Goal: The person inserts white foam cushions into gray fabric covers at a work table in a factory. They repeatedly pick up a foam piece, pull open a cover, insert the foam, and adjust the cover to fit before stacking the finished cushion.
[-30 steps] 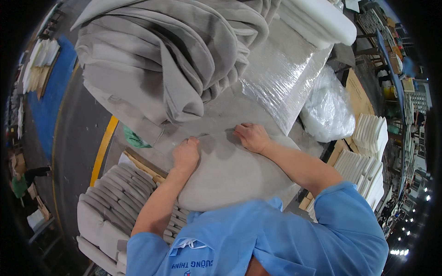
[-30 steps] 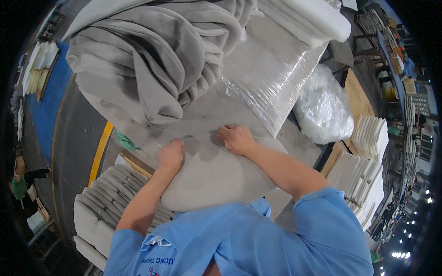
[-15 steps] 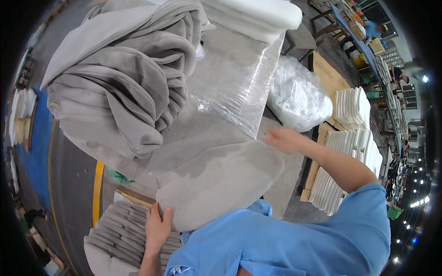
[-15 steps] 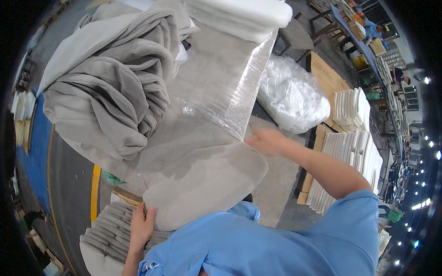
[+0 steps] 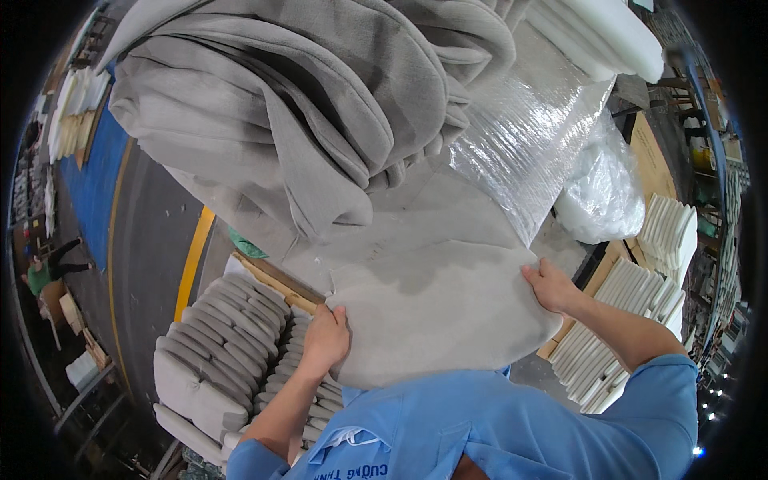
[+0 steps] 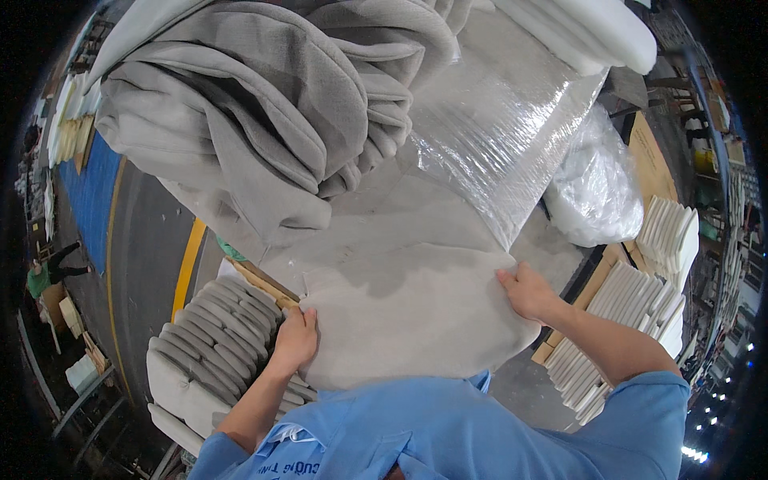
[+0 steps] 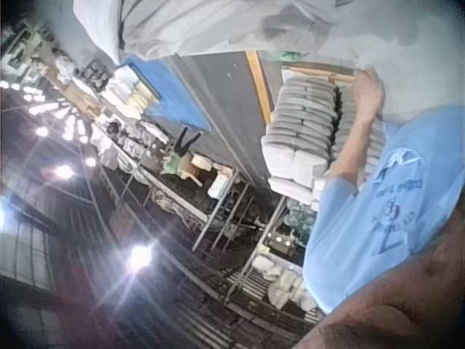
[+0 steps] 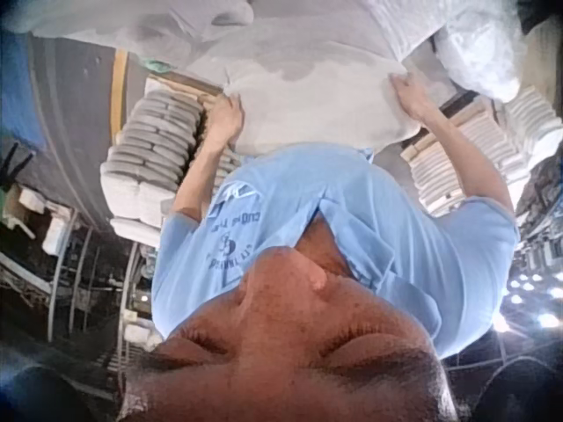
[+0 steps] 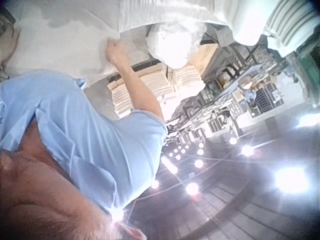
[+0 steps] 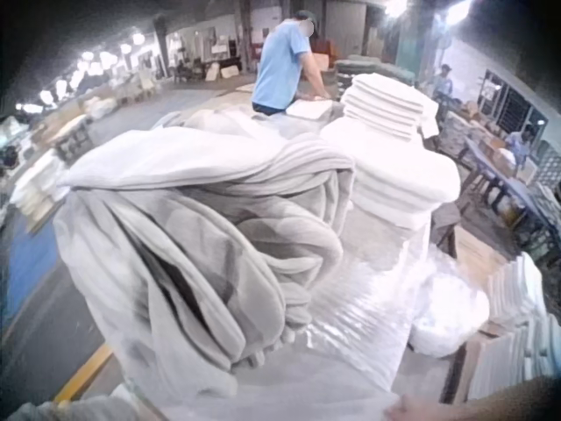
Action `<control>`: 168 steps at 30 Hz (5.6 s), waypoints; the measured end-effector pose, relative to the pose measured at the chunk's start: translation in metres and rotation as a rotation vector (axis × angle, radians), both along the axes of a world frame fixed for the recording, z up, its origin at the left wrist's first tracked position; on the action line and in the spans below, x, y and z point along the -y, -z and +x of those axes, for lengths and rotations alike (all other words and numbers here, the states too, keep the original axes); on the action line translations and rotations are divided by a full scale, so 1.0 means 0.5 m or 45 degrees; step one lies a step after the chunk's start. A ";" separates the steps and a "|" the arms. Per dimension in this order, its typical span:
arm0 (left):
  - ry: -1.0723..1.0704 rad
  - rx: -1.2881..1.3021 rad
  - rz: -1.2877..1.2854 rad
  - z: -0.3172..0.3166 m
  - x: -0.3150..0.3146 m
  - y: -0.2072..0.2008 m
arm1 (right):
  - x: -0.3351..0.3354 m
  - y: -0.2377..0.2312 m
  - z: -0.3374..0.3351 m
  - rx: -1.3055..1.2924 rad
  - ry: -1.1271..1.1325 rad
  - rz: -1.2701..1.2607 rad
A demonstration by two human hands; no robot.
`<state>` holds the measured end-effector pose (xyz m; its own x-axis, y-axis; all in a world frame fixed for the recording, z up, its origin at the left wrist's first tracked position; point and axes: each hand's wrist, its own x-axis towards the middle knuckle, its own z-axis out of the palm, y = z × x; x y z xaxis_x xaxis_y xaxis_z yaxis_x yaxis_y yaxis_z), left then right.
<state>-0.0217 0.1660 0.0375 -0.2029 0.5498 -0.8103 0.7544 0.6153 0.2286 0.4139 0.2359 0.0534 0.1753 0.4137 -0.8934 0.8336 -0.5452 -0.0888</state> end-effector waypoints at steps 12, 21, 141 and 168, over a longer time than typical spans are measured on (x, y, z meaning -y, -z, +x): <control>-0.275 0.166 -0.015 -0.046 0.009 0.128 | -0.037 0.078 0.018 -0.036 0.205 -0.063; -0.647 0.280 0.091 -0.027 0.012 0.084 | -0.022 0.089 0.015 -0.321 0.516 0.079; -0.616 1.135 0.418 -0.083 0.214 -0.110 | -0.056 -0.175 -0.048 -1.369 0.480 0.899; 0.257 0.815 1.114 0.455 -0.366 -0.157 | -0.229 -0.077 -0.152 -0.815 0.850 1.792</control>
